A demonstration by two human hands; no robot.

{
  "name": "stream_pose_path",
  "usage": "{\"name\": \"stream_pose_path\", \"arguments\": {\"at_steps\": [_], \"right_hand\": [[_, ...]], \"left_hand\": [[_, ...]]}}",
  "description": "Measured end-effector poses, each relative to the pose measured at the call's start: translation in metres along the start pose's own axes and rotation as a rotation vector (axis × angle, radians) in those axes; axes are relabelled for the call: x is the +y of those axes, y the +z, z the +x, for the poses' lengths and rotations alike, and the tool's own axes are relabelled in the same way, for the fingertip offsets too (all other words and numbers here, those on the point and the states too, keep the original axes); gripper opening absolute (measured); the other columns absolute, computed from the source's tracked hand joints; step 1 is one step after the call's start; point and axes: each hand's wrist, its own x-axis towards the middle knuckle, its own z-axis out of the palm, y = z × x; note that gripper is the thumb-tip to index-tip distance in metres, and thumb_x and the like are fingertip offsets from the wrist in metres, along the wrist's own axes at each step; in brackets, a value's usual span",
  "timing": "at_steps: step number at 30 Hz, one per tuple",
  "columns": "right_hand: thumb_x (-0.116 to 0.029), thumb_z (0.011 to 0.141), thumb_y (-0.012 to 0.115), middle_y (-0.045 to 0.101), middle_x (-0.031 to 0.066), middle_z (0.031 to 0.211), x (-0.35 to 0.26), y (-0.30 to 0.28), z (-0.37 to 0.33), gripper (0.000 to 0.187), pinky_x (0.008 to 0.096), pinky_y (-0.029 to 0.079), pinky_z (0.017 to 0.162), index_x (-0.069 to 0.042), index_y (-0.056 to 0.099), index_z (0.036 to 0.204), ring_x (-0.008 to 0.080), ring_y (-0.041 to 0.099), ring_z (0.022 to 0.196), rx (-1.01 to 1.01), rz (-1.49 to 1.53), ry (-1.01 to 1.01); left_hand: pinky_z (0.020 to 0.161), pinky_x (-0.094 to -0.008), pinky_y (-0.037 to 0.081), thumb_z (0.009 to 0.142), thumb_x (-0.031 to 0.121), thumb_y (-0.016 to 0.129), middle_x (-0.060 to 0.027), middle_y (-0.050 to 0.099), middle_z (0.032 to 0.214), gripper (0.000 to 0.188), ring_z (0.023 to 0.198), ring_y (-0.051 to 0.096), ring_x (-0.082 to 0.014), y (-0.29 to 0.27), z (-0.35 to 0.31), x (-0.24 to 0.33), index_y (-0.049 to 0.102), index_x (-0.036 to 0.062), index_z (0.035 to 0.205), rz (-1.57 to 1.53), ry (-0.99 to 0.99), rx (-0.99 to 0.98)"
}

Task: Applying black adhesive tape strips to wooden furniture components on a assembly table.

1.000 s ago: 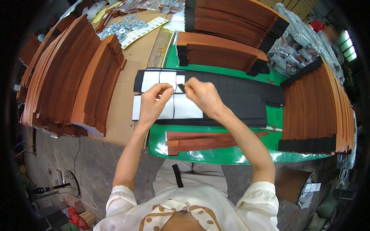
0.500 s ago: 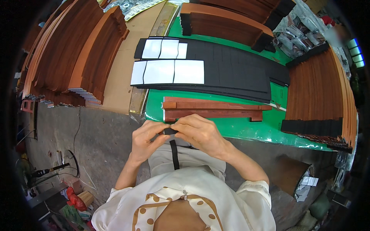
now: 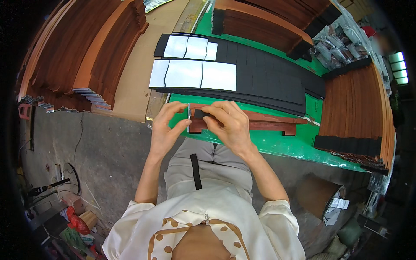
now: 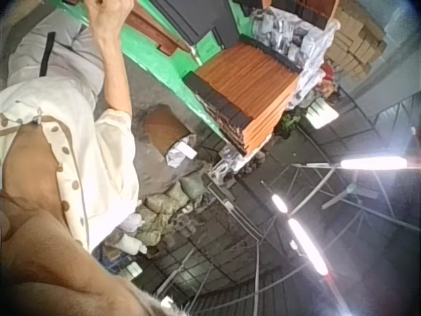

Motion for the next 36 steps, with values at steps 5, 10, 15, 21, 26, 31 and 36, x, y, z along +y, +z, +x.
{"name": "stream_pose_path", "arguments": {"at_steps": [5,10,15,21,26,31,36], "right_hand": [[-0.002,0.067,0.074,0.064,0.0032,0.083,0.003,0.004,0.002,0.026,0.0297,0.046,0.062,-0.006,0.070,0.092,0.0187,0.057,0.072,-0.025,-0.058,-0.025],[-0.003,0.067,0.075,0.064,0.0028,0.084,0.002,0.005,0.003,0.025,0.0293,0.047,0.062,-0.007,0.071,0.091,0.0181,0.057,0.074,-0.050,-0.087,-0.005],[-0.003,0.067,0.075,0.065,0.0023,0.084,0.002,0.007,0.003,0.024,0.0291,0.047,0.061,-0.007,0.071,0.090,0.0177,0.057,0.073,-0.040,-0.106,-0.026],[-0.003,0.067,0.075,0.065,0.0023,0.084,0.002,0.007,0.004,0.023,0.0288,0.047,0.060,-0.007,0.071,0.090,0.0175,0.057,0.073,-0.044,-0.116,-0.027],[-0.003,0.068,0.074,0.065,0.0022,0.084,0.002,0.008,0.004,0.022,0.0286,0.047,0.060,-0.007,0.071,0.089,0.0176,0.057,0.073,-0.041,-0.116,-0.027],[0.000,0.068,0.074,0.065,0.0046,0.088,0.000,0.008,0.001,0.026,0.0290,0.046,0.064,-0.005,0.071,0.093,0.0187,0.056,0.076,-0.065,-0.100,0.001],[-0.004,0.068,0.074,0.065,0.0019,0.085,0.000,0.010,0.000,0.022,0.0288,0.048,0.060,-0.008,0.070,0.089,0.0175,0.059,0.074,-0.024,-0.118,-0.033]], "left_hand": [[0.081,-0.0323,0.048,0.077,0.007,0.071,-0.0099,0.061,0.102,0.028,0.091,0.061,-0.0216,0.004,0.002,-0.004,0.063,0.0013,0.104,-0.056,-0.038,-0.041],[0.079,-0.0319,0.048,0.077,0.007,0.071,-0.0092,0.063,0.099,0.025,0.090,0.061,-0.0214,0.007,0.003,-0.008,0.063,0.0009,0.101,-0.070,-0.046,-0.029],[0.079,-0.0316,0.048,0.078,0.008,0.071,-0.0093,0.063,0.098,0.024,0.090,0.061,-0.0214,0.008,0.003,-0.009,0.063,0.0011,0.100,-0.063,-0.036,-0.033],[0.078,-0.0315,0.048,0.078,0.008,0.071,-0.0094,0.063,0.097,0.024,0.089,0.061,-0.0217,0.009,0.003,-0.010,0.063,0.0010,0.100,-0.040,-0.018,-0.023],[0.078,-0.0314,0.048,0.077,0.008,0.071,-0.0096,0.063,0.097,0.024,0.088,0.061,-0.0216,0.008,0.003,-0.009,0.063,0.0009,0.099,-0.037,-0.015,-0.016],[0.078,-0.0313,0.048,0.078,0.008,0.072,-0.0097,0.063,0.097,0.024,0.088,0.061,-0.0215,0.009,0.001,-0.010,0.063,0.0009,0.099,-0.029,-0.017,-0.017],[0.077,-0.0310,0.048,0.078,0.007,0.071,-0.0098,0.063,0.097,0.023,0.086,0.061,-0.0214,0.011,-0.001,-0.013,0.062,0.0007,0.099,-0.008,0.005,-0.006]]}}
